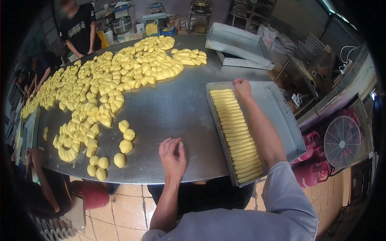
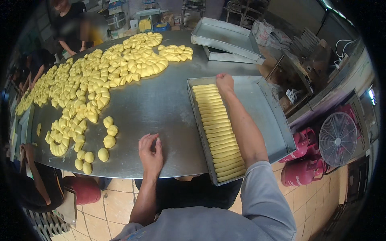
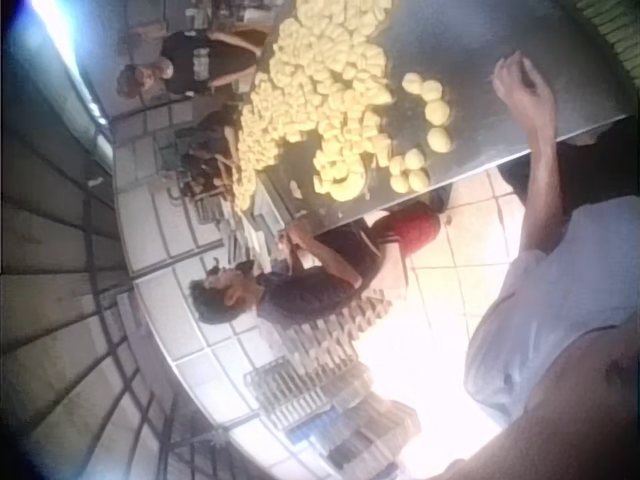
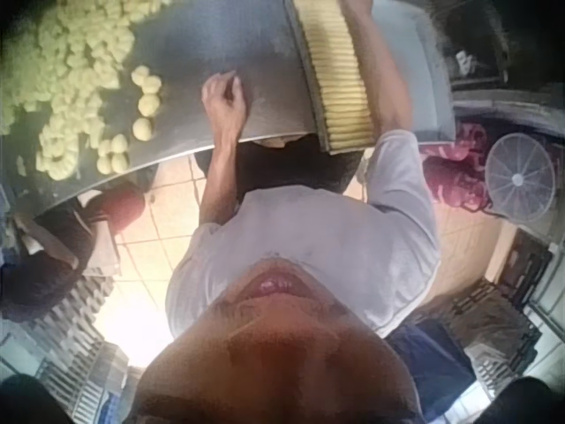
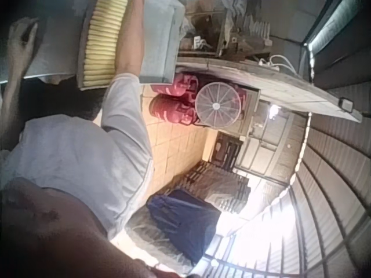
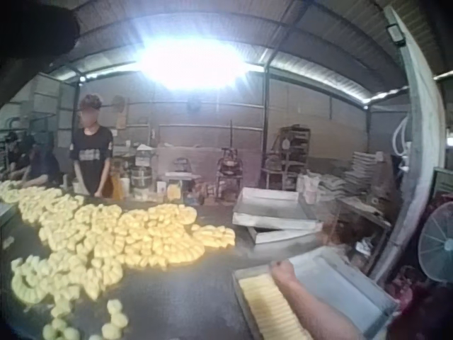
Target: The person shapes pieces of dough into long rolls by hand on a metal table and arranges the rolled dough pieces in rows inside a baking tray.
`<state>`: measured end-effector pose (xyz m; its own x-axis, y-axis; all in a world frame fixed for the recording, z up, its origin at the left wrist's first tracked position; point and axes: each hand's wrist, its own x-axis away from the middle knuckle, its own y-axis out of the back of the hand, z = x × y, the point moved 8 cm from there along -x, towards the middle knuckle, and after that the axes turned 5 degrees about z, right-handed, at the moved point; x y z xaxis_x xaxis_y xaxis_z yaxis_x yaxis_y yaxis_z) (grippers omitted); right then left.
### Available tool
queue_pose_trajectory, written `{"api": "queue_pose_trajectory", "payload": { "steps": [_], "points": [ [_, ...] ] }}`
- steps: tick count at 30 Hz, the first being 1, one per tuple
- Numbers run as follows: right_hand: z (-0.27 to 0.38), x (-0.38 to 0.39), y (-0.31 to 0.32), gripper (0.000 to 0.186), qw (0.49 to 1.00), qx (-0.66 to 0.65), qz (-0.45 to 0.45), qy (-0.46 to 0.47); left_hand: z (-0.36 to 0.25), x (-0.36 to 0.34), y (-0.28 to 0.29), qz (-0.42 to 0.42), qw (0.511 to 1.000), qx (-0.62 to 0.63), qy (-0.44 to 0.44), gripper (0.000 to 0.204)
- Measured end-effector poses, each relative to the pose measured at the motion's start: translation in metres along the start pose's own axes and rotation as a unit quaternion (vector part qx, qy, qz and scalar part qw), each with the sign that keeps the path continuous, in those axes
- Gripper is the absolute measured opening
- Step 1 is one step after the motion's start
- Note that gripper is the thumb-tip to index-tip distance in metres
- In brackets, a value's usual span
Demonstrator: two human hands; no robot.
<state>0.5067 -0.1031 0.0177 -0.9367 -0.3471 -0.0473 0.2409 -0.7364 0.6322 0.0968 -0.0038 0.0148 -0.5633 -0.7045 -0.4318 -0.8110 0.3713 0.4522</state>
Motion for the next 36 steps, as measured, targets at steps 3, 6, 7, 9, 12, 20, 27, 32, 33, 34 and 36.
{"api": "queue_pose_trajectory", "payload": {
  "steps": [3, 6, 7, 9, 12, 20, 27, 32, 33, 34, 36],
  "points": [
    [0.019, 0.015, 0.014, 0.023, 0.999, 0.012, -0.049, 0.011, -0.003, -0.001, -0.001, 0.001, 1.0, 0.0, 0.001, 0.016],
    [0.036, 0.027, -0.013, 0.03, 0.988, 0.091, 0.035, 0.122, -0.007, -0.005, -0.007, 0.005, 1.0, 0.003, -0.005, 0.016],
    [0.052, 0.048, -0.033, 0.034, 0.975, 0.147, 0.107, 0.125, -0.002, -0.005, -0.004, 0.002, 1.0, -0.003, 0.004, 0.016],
    [0.069, 0.077, -0.051, 0.039, 0.956, 0.202, 0.172, 0.127, -0.002, -0.008, -0.004, 0.0, 1.0, -0.009, 0.002, 0.017],
    [0.102, 0.103, -0.051, 0.048, 0.94, 0.212, 0.08, 0.254, -0.004, -0.005, 0.004, -0.008, 1.0, -0.005, 0.005, 0.016],
    [0.082, 0.118, -0.07, 0.042, 0.904, 0.289, 0.229, 0.216, -0.002, 0.005, 0.003, -0.038, 0.999, 0.001, -0.012, 0.013],
    [0.092, 0.162, -0.07, 0.043, 0.9, 0.187, 0.284, 0.274, -0.002, 0.003, 0.012, -0.053, 0.998, 0.033, 0.007, 0.014],
    [0.104, 0.23, -0.078, 0.042, 0.847, 0.095, 0.409, 0.327, 0.026, 0.015, 0.02, -0.16, 0.96, 0.201, 0.11, 0.019],
    [0.1, 0.242, -0.075, 0.041, 0.836, 0.054, 0.41, 0.361, 0.024, 0.017, 0.028, -0.19, 0.946, 0.229, 0.126, 0.02],
    [0.096, 0.25, -0.071, 0.041, 0.85, 0.051, 0.396, 0.344, 0.026, 0.02, 0.037, -0.215, 0.939, 0.233, 0.133, 0.021],
    [0.092, 0.288, -0.063, 0.041, 0.797, 0.086, 0.48, 0.357, 0.03, 0.016, 0.049, -0.216, 0.935, 0.247, 0.136, 0.023]
  ]
}}
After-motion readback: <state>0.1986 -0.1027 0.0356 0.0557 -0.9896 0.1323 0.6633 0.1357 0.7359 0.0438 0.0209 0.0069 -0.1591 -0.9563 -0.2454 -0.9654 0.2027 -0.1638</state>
